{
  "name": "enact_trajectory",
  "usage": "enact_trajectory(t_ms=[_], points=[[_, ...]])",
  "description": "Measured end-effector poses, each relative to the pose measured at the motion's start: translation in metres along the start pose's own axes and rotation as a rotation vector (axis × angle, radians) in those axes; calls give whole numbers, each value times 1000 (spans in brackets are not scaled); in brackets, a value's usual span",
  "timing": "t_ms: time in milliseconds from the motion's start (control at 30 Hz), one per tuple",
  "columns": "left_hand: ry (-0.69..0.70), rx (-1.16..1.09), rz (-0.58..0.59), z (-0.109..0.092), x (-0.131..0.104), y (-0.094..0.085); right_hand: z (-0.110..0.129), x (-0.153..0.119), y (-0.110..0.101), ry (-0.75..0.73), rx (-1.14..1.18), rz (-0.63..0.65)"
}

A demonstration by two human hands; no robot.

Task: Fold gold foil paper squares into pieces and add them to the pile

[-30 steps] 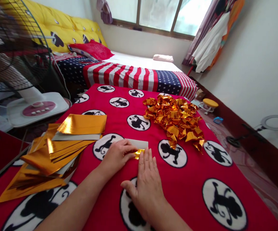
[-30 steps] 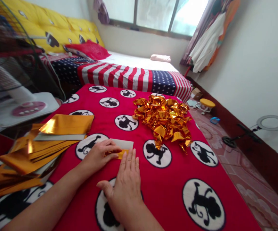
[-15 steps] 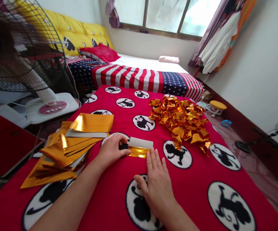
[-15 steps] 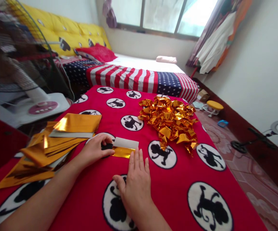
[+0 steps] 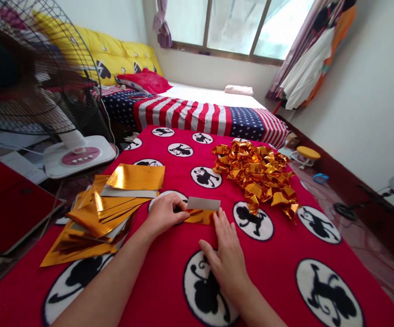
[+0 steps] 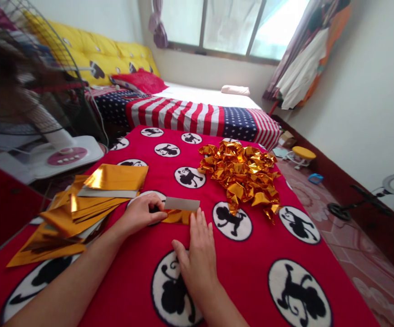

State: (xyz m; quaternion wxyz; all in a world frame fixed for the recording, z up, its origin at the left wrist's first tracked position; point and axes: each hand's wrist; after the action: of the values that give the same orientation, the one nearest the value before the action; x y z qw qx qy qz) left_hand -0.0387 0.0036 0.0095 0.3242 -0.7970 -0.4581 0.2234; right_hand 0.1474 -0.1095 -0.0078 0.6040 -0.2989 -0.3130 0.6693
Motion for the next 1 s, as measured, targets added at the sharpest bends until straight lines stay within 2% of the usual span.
enact_trajectory(t_ms=[67, 167, 300, 433, 600, 800, 1000], points=[[-45, -163, 15, 2, 1, 1, -2, 15, -6, 17, 315, -131], [-52, -469, 22, 1, 3, 0, -2, 46, -17, 12, 770, -192], [-76, -751, -65, -5, 4, -3, 1, 75, -24, 71, 1074, -91], [-103, -855, -99, -11, 5, -6, 3, 81, -20, 92, 1162, -118], [-126, -819, -131, -14, 7, -4, 2, 78, -24, 125, 1233, -79], [-119, -803, -59, -13, 6, -3, -2, 79, -29, 117, 1248, -4], [-87, -837, -38, -12, 7, 2, -2, 77, -23, 46, 1188, -40]])
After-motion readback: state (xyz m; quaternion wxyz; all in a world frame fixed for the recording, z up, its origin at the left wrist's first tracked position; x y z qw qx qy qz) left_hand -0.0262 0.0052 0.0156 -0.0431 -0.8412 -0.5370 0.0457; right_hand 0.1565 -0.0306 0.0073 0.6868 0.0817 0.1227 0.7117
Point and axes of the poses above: each hand's wrist, its own x-axis towards the middle knuckle, its own y-axis out of the palm, z = x × y, and after that the axes turned 15 degrees about z, right-handed
